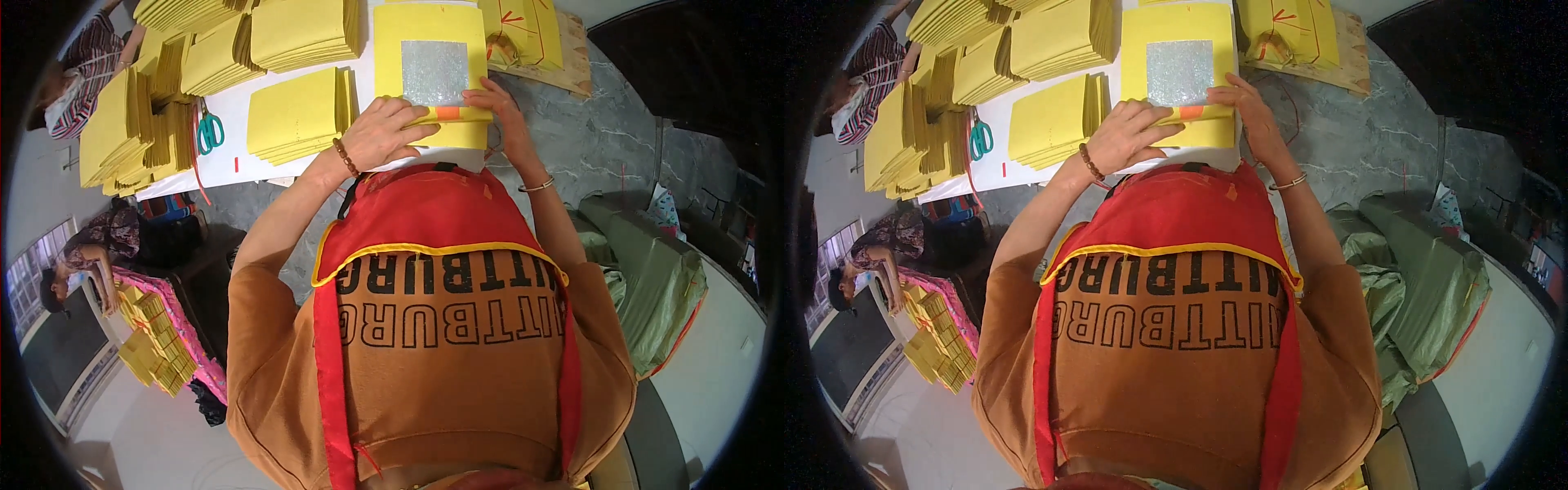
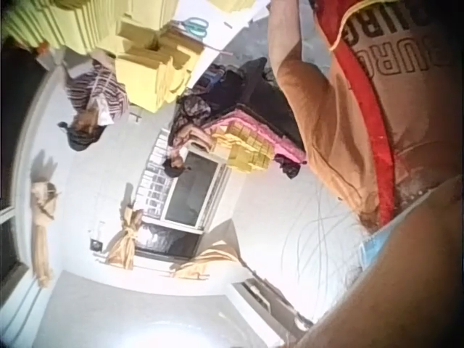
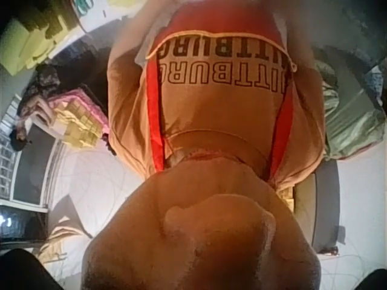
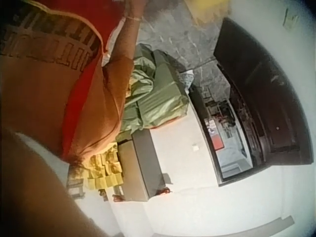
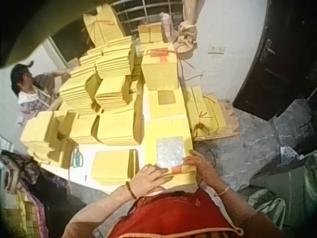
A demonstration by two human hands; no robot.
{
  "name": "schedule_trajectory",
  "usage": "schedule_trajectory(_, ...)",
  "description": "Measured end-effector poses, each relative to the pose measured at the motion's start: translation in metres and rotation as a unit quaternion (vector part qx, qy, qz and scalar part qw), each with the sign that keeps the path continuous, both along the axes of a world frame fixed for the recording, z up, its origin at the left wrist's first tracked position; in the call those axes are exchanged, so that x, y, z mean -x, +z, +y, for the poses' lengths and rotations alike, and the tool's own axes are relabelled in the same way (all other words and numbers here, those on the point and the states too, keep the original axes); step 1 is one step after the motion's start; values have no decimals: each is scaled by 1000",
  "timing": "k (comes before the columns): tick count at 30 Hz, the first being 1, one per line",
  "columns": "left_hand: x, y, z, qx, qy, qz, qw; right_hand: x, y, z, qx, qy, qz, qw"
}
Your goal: Folding and stacking sheets of yellow ritual paper at a workspace table.
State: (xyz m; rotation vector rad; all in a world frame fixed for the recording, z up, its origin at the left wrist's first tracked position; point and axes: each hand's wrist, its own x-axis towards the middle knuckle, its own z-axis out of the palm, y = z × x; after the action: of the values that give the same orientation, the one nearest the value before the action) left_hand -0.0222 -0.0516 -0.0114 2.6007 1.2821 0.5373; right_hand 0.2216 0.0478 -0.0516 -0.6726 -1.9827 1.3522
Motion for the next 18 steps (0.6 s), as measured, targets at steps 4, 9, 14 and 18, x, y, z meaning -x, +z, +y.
schedule_trajectory(4,3,3,3,27,-1,-6,1000,1,-1,1,6,-6,-1,1000)
schedule_trajectory(9,8,6,8,51,-16,-22,998,1,-1,1,-7,-3,-7,1000)
schedule_trajectory(14,9,5,11,60,-20,-69,996,0,-7,5,-18,9,4,1000)
schedule_trajectory(18,10,-4,9,26,2,-99,995,2,-2,1,-2,-12,-11,1000)
